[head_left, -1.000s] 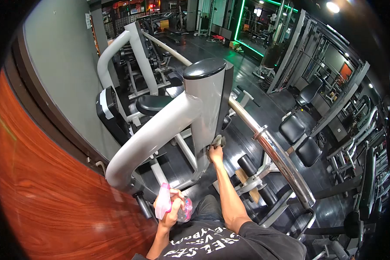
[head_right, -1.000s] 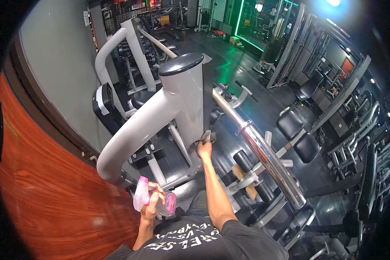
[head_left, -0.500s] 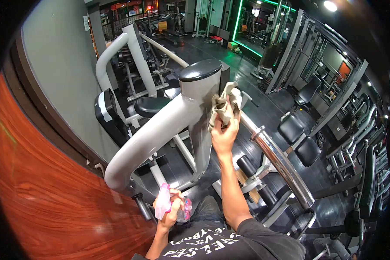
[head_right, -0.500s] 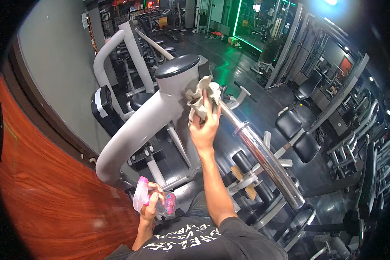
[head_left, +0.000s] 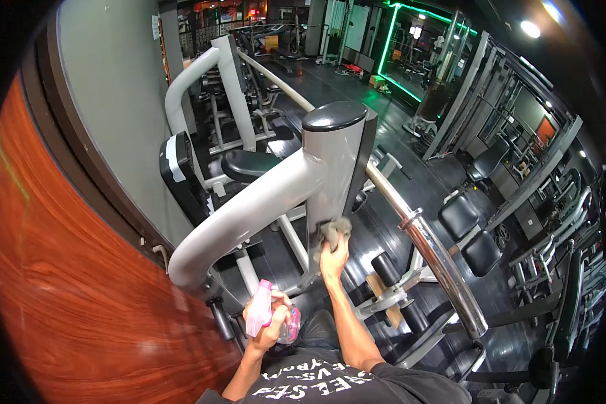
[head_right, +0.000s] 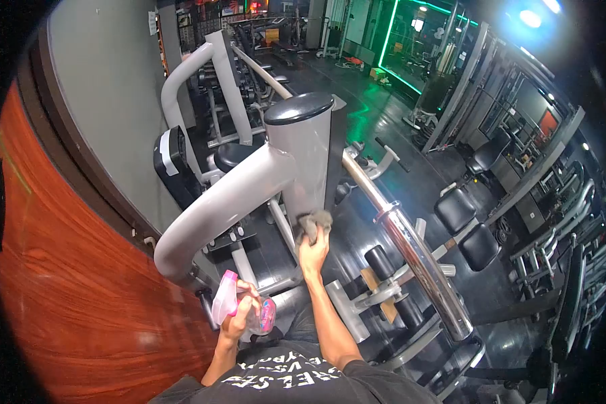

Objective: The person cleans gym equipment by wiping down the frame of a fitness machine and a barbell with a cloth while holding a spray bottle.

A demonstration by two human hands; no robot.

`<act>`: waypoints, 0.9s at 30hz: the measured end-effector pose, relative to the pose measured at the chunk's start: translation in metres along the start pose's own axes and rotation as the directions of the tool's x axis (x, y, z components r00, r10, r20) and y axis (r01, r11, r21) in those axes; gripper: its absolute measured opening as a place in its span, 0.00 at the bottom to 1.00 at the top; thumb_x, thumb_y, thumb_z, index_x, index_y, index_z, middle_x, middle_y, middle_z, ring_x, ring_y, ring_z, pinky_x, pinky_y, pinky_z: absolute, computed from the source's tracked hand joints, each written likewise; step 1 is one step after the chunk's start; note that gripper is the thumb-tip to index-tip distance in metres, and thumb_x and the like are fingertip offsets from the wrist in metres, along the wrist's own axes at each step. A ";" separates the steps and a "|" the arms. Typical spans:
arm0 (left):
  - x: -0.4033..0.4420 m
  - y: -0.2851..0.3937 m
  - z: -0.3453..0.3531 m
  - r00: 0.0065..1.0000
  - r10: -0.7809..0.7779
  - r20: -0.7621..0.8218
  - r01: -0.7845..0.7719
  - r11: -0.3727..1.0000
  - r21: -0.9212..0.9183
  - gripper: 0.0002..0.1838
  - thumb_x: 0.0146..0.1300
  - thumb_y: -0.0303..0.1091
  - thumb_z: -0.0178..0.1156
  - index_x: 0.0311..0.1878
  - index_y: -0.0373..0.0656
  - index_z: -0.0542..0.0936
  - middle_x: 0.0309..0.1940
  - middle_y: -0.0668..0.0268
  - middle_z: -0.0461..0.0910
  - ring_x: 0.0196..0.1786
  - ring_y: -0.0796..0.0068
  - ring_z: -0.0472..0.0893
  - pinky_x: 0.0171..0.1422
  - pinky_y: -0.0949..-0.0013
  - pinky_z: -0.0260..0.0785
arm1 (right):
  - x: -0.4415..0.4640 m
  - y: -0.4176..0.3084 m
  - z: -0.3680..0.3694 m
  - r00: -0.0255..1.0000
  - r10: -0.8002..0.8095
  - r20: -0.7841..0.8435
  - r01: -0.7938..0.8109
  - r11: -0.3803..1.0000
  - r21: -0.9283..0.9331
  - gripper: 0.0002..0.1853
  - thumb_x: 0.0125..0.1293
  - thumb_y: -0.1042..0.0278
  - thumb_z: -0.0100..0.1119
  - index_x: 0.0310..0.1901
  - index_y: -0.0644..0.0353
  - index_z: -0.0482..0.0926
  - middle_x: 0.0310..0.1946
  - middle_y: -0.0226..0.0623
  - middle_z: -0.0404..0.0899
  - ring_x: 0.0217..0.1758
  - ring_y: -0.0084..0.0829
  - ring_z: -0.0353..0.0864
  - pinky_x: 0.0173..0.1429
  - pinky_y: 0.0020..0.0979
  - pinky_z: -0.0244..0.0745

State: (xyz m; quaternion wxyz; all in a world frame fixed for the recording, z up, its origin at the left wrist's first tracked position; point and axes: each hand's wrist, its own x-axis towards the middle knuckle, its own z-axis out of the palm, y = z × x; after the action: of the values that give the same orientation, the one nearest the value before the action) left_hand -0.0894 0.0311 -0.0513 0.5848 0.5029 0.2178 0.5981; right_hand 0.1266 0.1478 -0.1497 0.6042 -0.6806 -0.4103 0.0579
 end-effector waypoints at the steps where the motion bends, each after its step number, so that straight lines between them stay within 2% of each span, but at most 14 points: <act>1: 0.001 0.002 0.002 1.000 -0.006 -0.001 0.006 1.000 0.001 0.11 0.64 0.22 0.56 0.49 0.32 0.71 0.35 0.57 0.78 0.26 0.76 0.78 0.32 0.72 0.72 | 0.005 -0.026 -0.002 0.992 -0.073 -0.105 0.077 0.996 0.034 0.23 0.55 0.75 0.56 0.55 0.68 0.76 0.57 0.65 0.70 0.63 0.64 0.68 0.68 0.48 0.63; 4: 0.002 0.004 0.002 1.000 -0.025 0.017 0.025 0.999 -0.024 0.12 0.64 0.22 0.56 0.49 0.32 0.71 0.35 0.57 0.78 0.27 0.75 0.79 0.32 0.72 0.72 | 0.032 -0.093 -0.013 0.880 -0.465 -0.095 0.454 0.883 -0.119 0.24 0.49 0.76 0.57 0.53 0.63 0.79 0.63 0.67 0.60 0.66 0.64 0.60 0.70 0.56 0.57; 5: 0.002 0.005 0.001 1.000 -0.022 0.020 0.022 1.000 -0.022 0.12 0.64 0.22 0.56 0.49 0.32 0.71 0.35 0.57 0.78 0.27 0.75 0.79 0.32 0.72 0.72 | 0.038 -0.095 -0.003 0.762 -0.617 -0.199 0.581 0.786 -0.211 0.25 0.45 0.78 0.57 0.51 0.61 0.80 0.62 0.63 0.60 0.66 0.61 0.60 0.69 0.55 0.57; 7: 0.000 0.008 0.000 1.000 -0.024 -0.006 0.024 0.999 -0.049 0.12 0.64 0.21 0.56 0.50 0.32 0.71 0.35 0.56 0.78 0.27 0.75 0.79 0.31 0.71 0.73 | 0.048 -0.114 0.009 0.720 -0.680 -0.136 0.627 0.722 -0.292 0.26 0.41 0.79 0.58 0.48 0.61 0.81 0.62 0.60 0.60 0.66 0.60 0.60 0.68 0.55 0.58; 11: -0.005 0.010 -0.014 0.999 -0.042 0.015 0.041 0.997 0.062 0.14 0.69 0.28 0.54 0.55 0.39 0.67 0.40 0.58 0.73 0.29 0.72 0.77 0.35 0.67 0.73 | 0.022 -0.047 0.033 0.764 -0.643 -0.049 0.584 0.722 -0.370 0.30 0.38 0.79 0.59 0.51 0.57 0.80 0.64 0.56 0.59 0.66 0.59 0.59 0.65 0.55 0.58; 16: -0.007 0.022 -0.022 0.999 -0.027 -0.031 0.030 0.997 0.078 0.15 0.69 0.30 0.55 0.55 0.41 0.67 0.40 0.59 0.73 0.28 0.74 0.75 0.37 0.68 0.72 | -0.029 -0.014 0.026 0.931 -0.323 0.167 0.363 0.856 -0.368 0.30 0.48 0.80 0.54 0.57 0.57 0.78 0.63 0.55 0.62 0.65 0.58 0.63 0.64 0.50 0.63; 18: -0.010 0.021 -0.028 0.998 -0.028 -0.054 0.033 0.995 0.089 0.15 0.69 0.30 0.55 0.55 0.41 0.67 0.40 0.59 0.73 0.28 0.74 0.75 0.37 0.68 0.72 | -0.035 -0.021 0.019 0.974 -0.152 0.165 0.160 0.987 -0.033 0.27 0.49 0.80 0.52 0.55 0.64 0.79 0.55 0.55 0.72 0.57 0.52 0.74 0.61 0.40 0.71; 19: -0.011 0.021 -0.031 0.997 -0.029 -0.069 0.035 0.995 0.098 0.15 0.69 0.30 0.55 0.56 0.41 0.67 0.40 0.59 0.73 0.28 0.75 0.75 0.37 0.69 0.72 | -0.032 -0.028 0.018 0.974 -0.153 0.166 0.161 0.986 -0.034 0.27 0.49 0.80 0.52 0.55 0.64 0.79 0.55 0.55 0.72 0.57 0.52 0.74 0.61 0.40 0.71; 21: -0.011 0.020 -0.031 0.996 -0.033 -0.087 0.039 0.996 0.075 0.14 0.69 0.30 0.55 0.55 0.40 0.68 0.40 0.59 0.73 0.28 0.75 0.75 0.37 0.69 0.72 | -0.021 -0.041 0.023 0.979 -0.023 0.205 -0.052 0.935 0.352 0.22 0.58 0.73 0.52 0.56 0.62 0.78 0.43 0.45 0.81 0.48 0.44 0.82 0.52 0.35 0.77; 22: -0.011 0.021 -0.031 0.994 -0.047 -0.097 0.055 0.996 0.076 0.14 0.69 0.30 0.55 0.55 0.40 0.68 0.40 0.59 0.73 0.28 0.75 0.75 0.37 0.70 0.72 | -0.010 -0.045 0.020 0.918 0.092 0.387 -0.214 0.934 0.286 0.17 0.65 0.68 0.51 0.53 0.64 0.78 0.36 0.38 0.83 0.47 0.36 0.82 0.53 0.35 0.76; 23: -0.011 0.023 -0.032 0.992 -0.063 -0.107 0.071 0.994 0.079 0.14 0.69 0.30 0.55 0.55 0.40 0.68 0.40 0.59 0.73 0.28 0.75 0.75 0.37 0.70 0.72 | -0.003 -0.051 0.021 0.757 0.291 0.585 -0.616 0.618 0.489 0.17 0.70 0.58 0.52 0.49 0.63 0.78 0.35 0.36 0.82 0.47 0.35 0.83 0.55 0.36 0.77; 25: -0.011 0.025 -0.032 0.994 -0.060 -0.094 0.068 0.994 0.090 0.13 0.69 0.29 0.54 0.55 0.40 0.68 0.39 0.59 0.73 0.28 0.74 0.75 0.36 0.70 0.72 | 0.024 -0.064 0.016 0.568 0.076 0.820 -0.816 0.179 0.549 0.18 0.73 0.52 0.49 0.49 0.60 0.77 0.39 0.38 0.83 0.48 0.37 0.83 0.55 0.41 0.79; 26: -0.011 0.026 -0.031 0.995 -0.055 -0.085 0.063 0.993 0.098 0.13 0.69 0.28 0.54 0.55 0.40 0.68 0.39 0.59 0.73 0.28 0.74 0.75 0.36 0.71 0.72 | 0.032 -0.087 0.015 0.569 0.075 0.819 -0.816 0.177 0.551 0.18 0.73 0.52 0.49 0.49 0.60 0.77 0.39 0.38 0.83 0.48 0.37 0.83 0.55 0.41 0.79; 27: -0.012 0.028 -0.031 0.995 -0.055 -0.083 0.064 0.993 0.101 0.13 0.69 0.28 0.54 0.55 0.40 0.68 0.39 0.59 0.73 0.28 0.74 0.75 0.36 0.71 0.72 | 0.037 -0.119 0.013 0.553 0.101 0.827 -0.829 -0.038 0.559 0.20 0.74 0.51 0.47 0.51 0.60 0.76 0.42 0.39 0.83 0.50 0.38 0.83 0.56 0.42 0.78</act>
State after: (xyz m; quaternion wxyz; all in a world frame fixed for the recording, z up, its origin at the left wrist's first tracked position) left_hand -0.1316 0.0246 -0.0443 0.5663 0.5014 0.2867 0.5880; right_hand 0.0852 0.1732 -0.0345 0.6580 -0.1890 -0.1477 0.7138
